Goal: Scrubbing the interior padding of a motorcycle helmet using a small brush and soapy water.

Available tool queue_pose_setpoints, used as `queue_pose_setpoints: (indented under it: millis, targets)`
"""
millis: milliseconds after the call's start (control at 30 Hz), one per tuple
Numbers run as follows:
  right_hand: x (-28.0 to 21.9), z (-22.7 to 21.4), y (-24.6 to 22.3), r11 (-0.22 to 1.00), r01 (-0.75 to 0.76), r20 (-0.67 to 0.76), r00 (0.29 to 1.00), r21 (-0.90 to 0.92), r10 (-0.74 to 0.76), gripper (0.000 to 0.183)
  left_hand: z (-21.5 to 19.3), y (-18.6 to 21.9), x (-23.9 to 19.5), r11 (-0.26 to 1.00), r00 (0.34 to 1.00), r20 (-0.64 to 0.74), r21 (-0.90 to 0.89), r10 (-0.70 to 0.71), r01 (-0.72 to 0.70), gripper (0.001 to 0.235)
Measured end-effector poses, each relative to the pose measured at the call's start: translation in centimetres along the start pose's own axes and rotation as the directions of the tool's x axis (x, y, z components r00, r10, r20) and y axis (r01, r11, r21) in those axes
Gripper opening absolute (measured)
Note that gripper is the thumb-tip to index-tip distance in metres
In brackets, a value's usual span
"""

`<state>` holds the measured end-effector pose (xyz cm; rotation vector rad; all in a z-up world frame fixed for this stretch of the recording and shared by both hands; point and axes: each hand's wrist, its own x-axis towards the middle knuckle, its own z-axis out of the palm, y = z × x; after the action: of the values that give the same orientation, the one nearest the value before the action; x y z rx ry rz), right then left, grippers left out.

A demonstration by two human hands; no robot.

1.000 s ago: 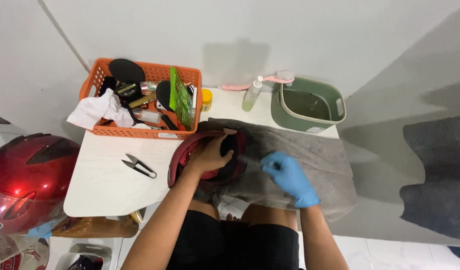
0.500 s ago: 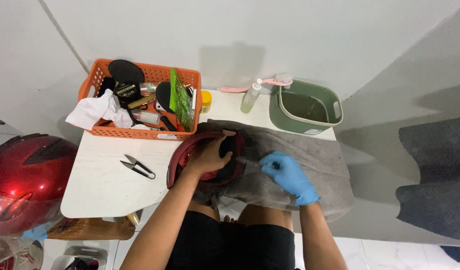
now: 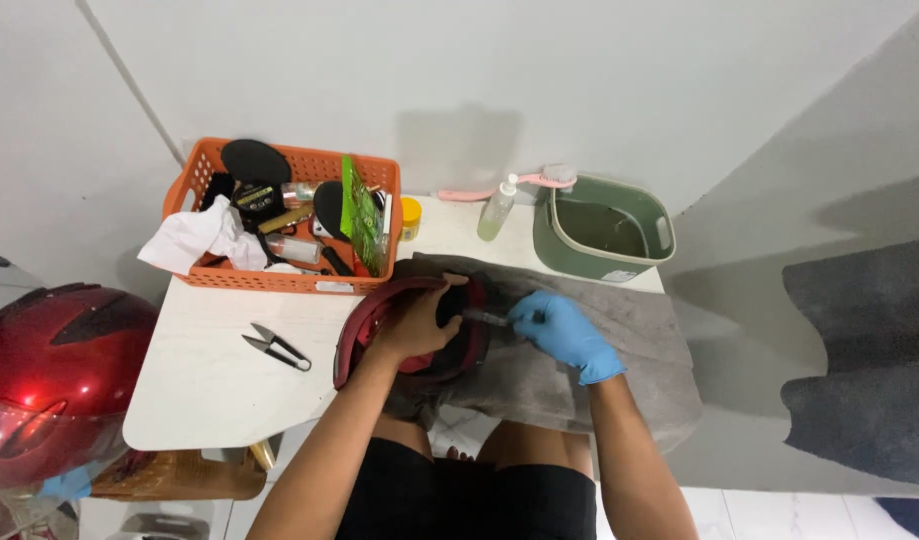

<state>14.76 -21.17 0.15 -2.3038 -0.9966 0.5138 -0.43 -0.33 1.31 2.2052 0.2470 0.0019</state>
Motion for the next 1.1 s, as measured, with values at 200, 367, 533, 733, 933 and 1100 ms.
queue_pose_setpoints:
  millis: [200, 367, 533, 733, 933, 1100]
  targets:
    - [5.1, 0.3, 5.4, 0.999, 0.009, -0.149, 0.989, -0.043, -0.016, 0.017, 0.2, -0.3, 0.0, 0.999, 1.000, 0.010, 0.042, -0.002, 0.002, 0.073]
    - [3.6, 0.0, 3.5, 1.000, -0.003, -0.038, 0.999, 0.026, 0.004, 0.020, -0.2, 0.0, -0.2, 0.998, 1.000, 0.001, 0.053, 0.024, -0.024, 0.074]
    - [2.6, -0.2, 2.0, 0.999, -0.012, -0.049, 0.999, 0.033, 0.013, 0.016, 0.0, -0.2, 0.4, 1.000, 1.000, 0.017, 0.000, -0.006, 0.006, 0.075]
    - [0.8, -0.1, 3.1, 0.991, -0.071, -0.054, 0.996, 0.116, 0.078, 0.018, -0.5, 0.6, -0.4, 0.999, 1.000, 0.003, 0.042, 0.000, -0.001, 0.075]
    - [-2.6, 0.3, 1.3, 0.995, -0.056, -0.034, 0.998, 0.082, 0.059, 0.017, 0.3, -0.7, 0.3, 0.997, 0.995, 0.066, -0.016, -0.072, 0.074, 0.078]
    - [-5.3, 0.6, -1.0, 0.988, 0.035, 0.039, 0.998, 0.147, -0.041, 0.012, -1.1, 1.5, -0.6, 0.997, 0.997, 0.041, 0.038, -0.072, 0.071, 0.078]
